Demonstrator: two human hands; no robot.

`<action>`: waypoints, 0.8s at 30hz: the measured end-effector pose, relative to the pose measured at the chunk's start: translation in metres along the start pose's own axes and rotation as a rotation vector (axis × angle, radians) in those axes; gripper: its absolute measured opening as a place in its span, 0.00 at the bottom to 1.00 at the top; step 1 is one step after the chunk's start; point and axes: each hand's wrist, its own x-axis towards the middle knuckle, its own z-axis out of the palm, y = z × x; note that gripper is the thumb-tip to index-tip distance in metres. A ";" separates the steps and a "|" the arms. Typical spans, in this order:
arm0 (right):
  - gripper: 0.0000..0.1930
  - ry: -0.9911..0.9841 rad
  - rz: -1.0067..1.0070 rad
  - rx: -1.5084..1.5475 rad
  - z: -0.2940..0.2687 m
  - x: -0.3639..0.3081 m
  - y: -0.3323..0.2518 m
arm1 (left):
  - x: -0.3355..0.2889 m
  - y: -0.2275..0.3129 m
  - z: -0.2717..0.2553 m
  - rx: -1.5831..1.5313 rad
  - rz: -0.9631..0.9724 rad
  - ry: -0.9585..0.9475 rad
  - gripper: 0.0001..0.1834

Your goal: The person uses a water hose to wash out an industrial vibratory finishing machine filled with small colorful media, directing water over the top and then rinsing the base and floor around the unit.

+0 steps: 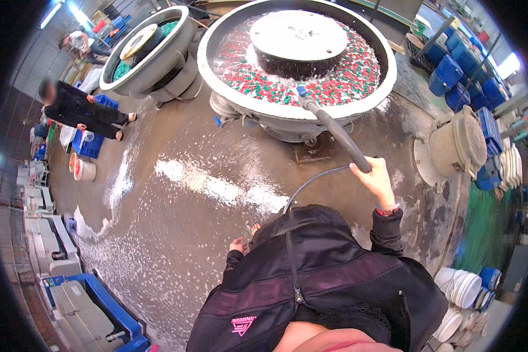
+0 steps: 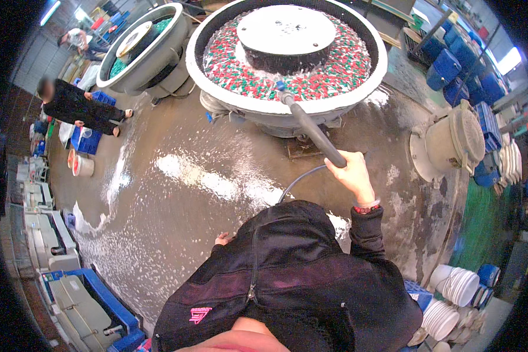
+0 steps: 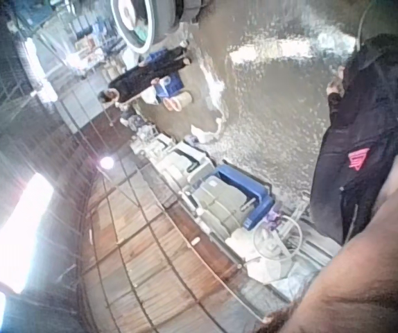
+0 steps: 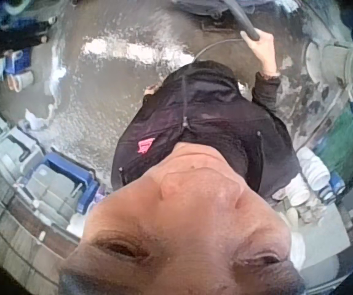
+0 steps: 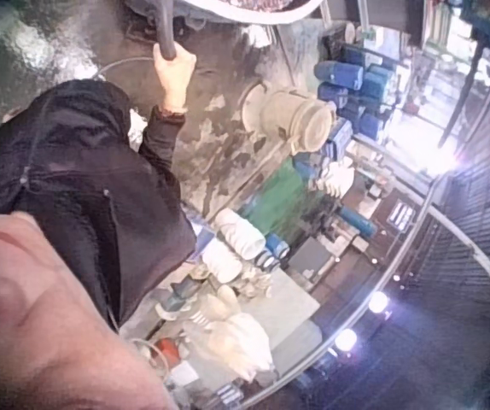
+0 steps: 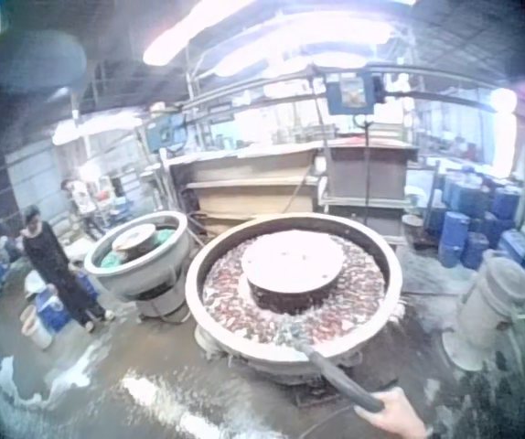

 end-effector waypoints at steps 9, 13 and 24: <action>0.11 -0.018 0.039 0.027 -0.004 -0.001 -0.004 | -0.019 0.030 -0.003 0.042 -0.016 0.029 0.21; 0.11 -0.010 0.039 0.014 -0.001 -0.003 0.007 | -0.057 0.065 0.014 0.395 -0.019 -0.156 0.21; 0.11 -0.003 -0.041 -0.043 -0.002 -0.003 0.004 | -0.047 0.031 0.029 0.263 0.014 0.030 0.15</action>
